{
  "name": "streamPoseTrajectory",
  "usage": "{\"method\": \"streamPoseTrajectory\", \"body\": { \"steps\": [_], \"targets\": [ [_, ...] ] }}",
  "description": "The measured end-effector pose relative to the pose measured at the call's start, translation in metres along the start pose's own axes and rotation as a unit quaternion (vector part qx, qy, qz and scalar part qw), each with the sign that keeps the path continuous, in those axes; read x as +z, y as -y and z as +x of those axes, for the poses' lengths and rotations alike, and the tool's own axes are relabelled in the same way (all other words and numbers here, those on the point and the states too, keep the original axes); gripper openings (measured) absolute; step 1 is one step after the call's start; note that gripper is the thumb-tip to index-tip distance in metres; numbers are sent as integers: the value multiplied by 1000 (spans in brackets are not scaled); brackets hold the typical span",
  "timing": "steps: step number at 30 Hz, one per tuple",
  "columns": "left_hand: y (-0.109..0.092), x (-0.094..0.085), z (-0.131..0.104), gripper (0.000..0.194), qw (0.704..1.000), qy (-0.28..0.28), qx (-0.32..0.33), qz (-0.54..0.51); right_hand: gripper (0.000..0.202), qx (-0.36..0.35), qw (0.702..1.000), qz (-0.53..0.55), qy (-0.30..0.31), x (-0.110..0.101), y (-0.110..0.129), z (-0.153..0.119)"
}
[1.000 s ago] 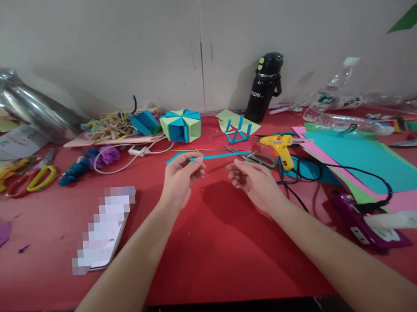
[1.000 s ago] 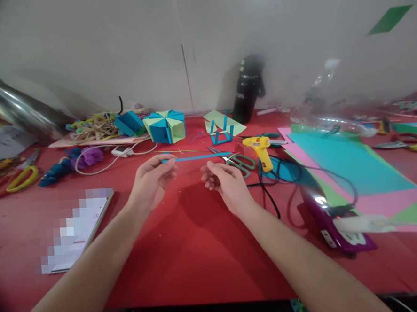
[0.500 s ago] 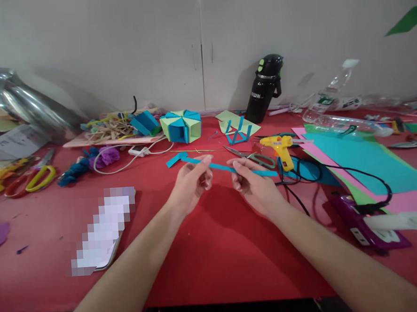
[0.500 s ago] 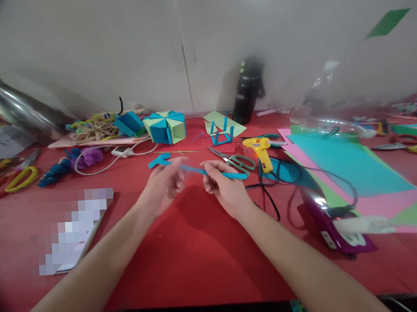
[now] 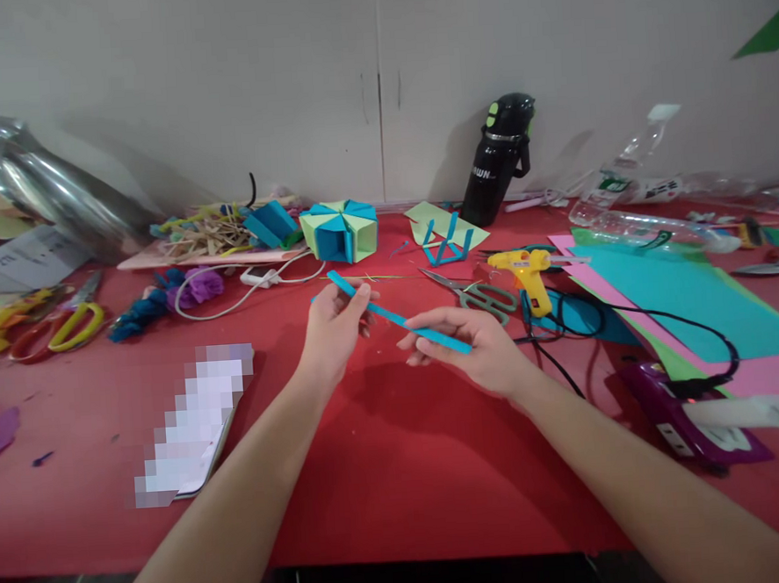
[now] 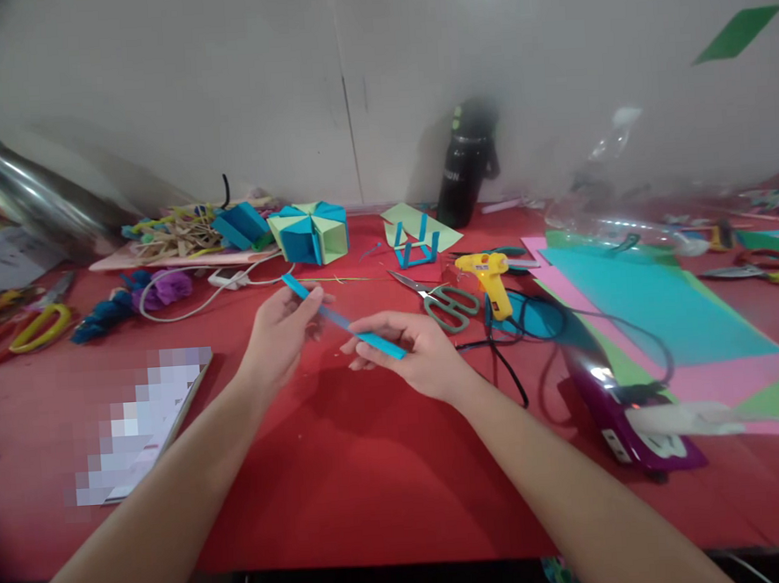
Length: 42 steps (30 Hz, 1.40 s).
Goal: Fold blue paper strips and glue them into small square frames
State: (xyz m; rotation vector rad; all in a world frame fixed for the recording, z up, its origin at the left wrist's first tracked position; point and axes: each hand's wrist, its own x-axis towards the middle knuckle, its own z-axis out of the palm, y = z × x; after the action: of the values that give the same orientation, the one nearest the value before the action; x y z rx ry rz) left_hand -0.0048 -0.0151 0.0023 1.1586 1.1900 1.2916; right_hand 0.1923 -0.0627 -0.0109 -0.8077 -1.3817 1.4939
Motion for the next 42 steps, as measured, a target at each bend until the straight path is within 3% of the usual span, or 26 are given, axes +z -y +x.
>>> {"method": "streamPoseTrajectory", "body": {
  "steps": [6,13,17,22,25,27,34,40,42],
  "targets": [
    [0,-10,5,26,996,37,20,78,31,30,995,-57,76,1,-9,-4],
    [-2,-11,5,30,990,92,-1,104,24,2,983,-141,119,1,-1,-3],
    [-4,-12,6,41,987,127,-4,96,23,-3,989,-133,67,3,1,-1],
    [-5,-17,6,41,985,167,-2,44,36,1,996,-39,-86,-2,-5,4],
    [-8,-18,4,34,980,191,-7,60,35,-8,983,-40,-178,-6,-9,7],
    [-10,-18,2,30,976,208,-12,68,36,-15,977,-54,-207,-8,-10,8],
    [-13,-17,-1,26,968,242,-9,62,41,-22,971,-144,-191,-7,-4,5],
    [-13,-16,-4,46,961,266,-30,64,40,-35,968,-204,-145,-8,-6,6],
    [-10,-15,-3,43,963,263,-51,33,38,-36,968,-201,-148,-7,-4,6]
  ]
}}
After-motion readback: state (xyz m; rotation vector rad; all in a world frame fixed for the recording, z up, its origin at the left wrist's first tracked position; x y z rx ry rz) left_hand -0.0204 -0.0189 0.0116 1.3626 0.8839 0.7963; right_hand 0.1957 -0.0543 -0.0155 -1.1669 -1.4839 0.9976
